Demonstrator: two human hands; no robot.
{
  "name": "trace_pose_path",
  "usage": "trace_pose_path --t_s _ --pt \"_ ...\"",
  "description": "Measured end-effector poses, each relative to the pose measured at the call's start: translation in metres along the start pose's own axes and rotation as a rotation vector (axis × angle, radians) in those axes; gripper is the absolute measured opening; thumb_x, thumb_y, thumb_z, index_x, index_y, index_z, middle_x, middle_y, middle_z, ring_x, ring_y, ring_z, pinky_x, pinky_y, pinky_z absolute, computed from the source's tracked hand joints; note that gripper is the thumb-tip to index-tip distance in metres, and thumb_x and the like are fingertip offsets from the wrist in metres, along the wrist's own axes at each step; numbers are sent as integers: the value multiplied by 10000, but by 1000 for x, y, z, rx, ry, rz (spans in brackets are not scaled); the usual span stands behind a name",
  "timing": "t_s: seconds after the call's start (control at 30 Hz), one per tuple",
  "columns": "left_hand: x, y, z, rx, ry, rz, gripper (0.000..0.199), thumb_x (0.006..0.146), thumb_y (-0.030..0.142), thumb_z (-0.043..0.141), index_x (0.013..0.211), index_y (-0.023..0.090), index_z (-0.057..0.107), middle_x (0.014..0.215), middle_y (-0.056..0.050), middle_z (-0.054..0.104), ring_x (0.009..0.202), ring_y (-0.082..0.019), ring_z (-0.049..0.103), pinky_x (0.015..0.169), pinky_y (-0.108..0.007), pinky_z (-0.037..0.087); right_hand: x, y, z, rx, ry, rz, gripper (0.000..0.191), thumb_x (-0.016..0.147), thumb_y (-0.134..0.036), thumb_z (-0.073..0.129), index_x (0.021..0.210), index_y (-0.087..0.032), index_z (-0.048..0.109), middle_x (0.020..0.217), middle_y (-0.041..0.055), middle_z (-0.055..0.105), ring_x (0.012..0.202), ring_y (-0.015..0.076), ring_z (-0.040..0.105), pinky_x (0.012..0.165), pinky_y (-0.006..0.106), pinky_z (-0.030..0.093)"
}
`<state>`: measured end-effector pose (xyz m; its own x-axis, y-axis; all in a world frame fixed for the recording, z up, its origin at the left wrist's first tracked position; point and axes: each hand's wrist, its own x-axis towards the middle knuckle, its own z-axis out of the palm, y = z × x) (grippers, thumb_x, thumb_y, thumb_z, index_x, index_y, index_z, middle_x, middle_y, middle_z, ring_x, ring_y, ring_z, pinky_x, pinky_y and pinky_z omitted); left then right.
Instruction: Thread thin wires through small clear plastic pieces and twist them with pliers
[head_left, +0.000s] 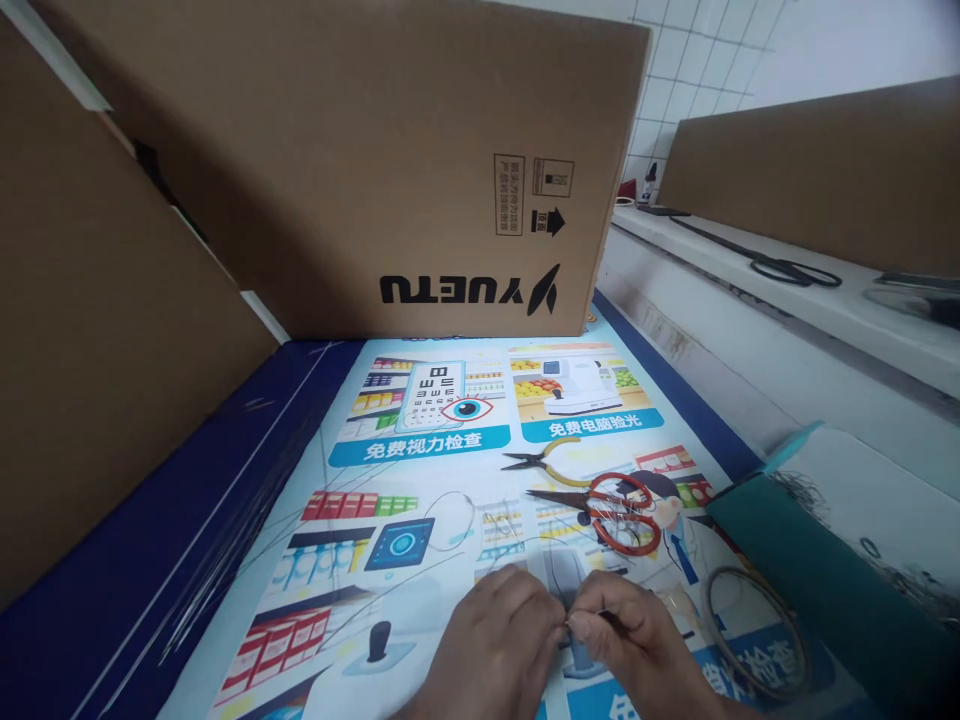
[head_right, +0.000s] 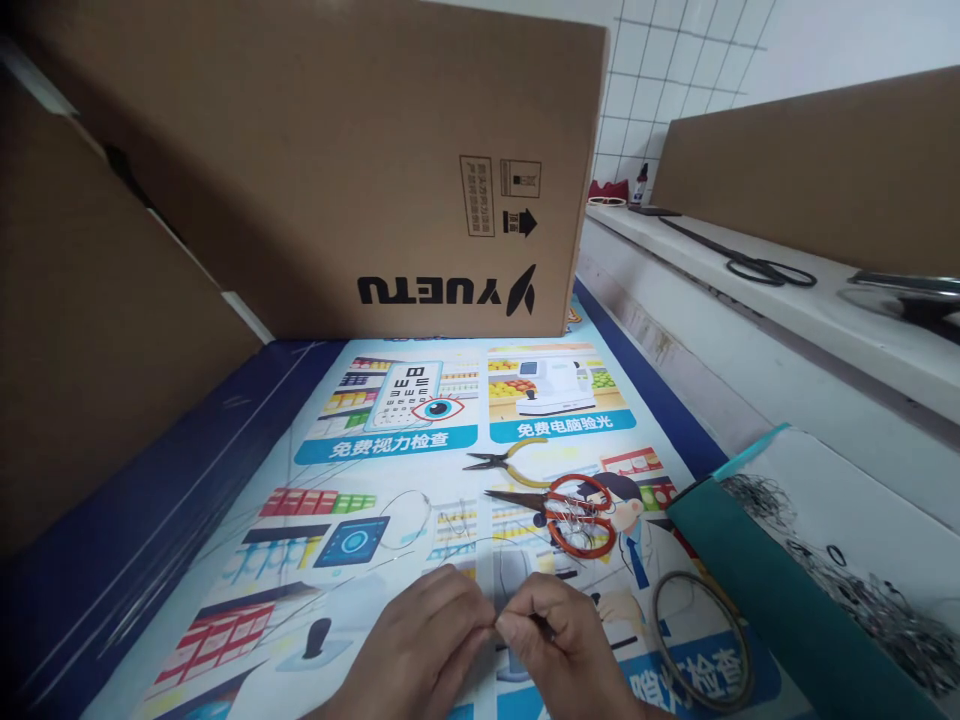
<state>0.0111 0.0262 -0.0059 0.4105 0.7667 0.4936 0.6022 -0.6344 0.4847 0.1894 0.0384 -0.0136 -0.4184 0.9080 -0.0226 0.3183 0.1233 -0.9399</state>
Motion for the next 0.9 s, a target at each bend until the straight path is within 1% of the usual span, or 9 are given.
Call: trace_pose_path --t_s 0.17,0.27,0.33,0.4,0.47,0.57,0.7,0.8,0.9 --pt "7 -1 -21 24 -304 -97 182 830 153 419 721 171 564 695 -58 595 639 -183 531 550 -278 400 2 2 -1 -94 -41 -76 195 846 -268 500 692 -168 565 650 -6 535 595 107 497 558 197 387" --pt "12 -8 -36 17 -474 -189 173 808 125 429 741 182 578 754 -51 614 695 -189 551 595 -279 394 3 3 -4 -167 -87 -134 55 787 -192 573 756 -173 614 711 8 593 661 120 547 615 197 417" --pt "15 -15 -44 -7 -535 -268 171 792 112 446 734 197 583 770 -32 620 724 -184 557 624 -270 385 3 4 -7 -239 -140 -172 114 747 -175 628 859 -186 641 789 21 633 735 140 576 671 206 436" --pt "16 -23 -50 -25 -555 -326 173 796 123 450 721 205 582 786 -21 623 745 -179 558 643 -263 374 5 4 -12 -351 -195 -220 203 763 -191 627 964 -212 643 888 34 652 815 158 587 733 224 444" --pt "16 -31 -57 -47 -593 -339 184 807 144 446 707 208 586 775 -13 624 738 -173 557 641 -257 361 8 4 -18 -468 -213 -257 203 821 -204 564 1006 -236 639 955 39 649 862 163 584 769 239 445" --pt "14 -41 -65 -59 -623 -351 195 802 157 448 704 215 607 773 -13 627 741 -176 558 630 -254 344 16 9 -30 -581 -123 -269 183 858 -215 508 976 -229 647 958 47 633 865 164 573 784 255 446" --pt "11 -50 -66 -30 -591 -379 182 768 166 474 684 218 627 759 -27 630 726 -196 558 610 -268 320 32 20 -39 -665 29 -308 182 867 -210 491 930 -209 662 953 64 620 881 178 558 806 283 447" --pt "9 -52 -62 -4 -591 -381 171 749 166 488 656 214 624 740 -32 627 718 -206 560 600 -275 306 41 22 -39 -766 51 -354 189 868 -204 489 945 -196 661 938 76 618 888 189 546 808 300 443" --pt "8 -52 -59 21 -600 -351 163 741 154 488 681 219 625 757 -31 624 734 -205 561 606 -276 309 48 20 -37 -917 15 -378 187 872 -178 481 935 -188 657 910 76 614 887 189 531 793 300 431"
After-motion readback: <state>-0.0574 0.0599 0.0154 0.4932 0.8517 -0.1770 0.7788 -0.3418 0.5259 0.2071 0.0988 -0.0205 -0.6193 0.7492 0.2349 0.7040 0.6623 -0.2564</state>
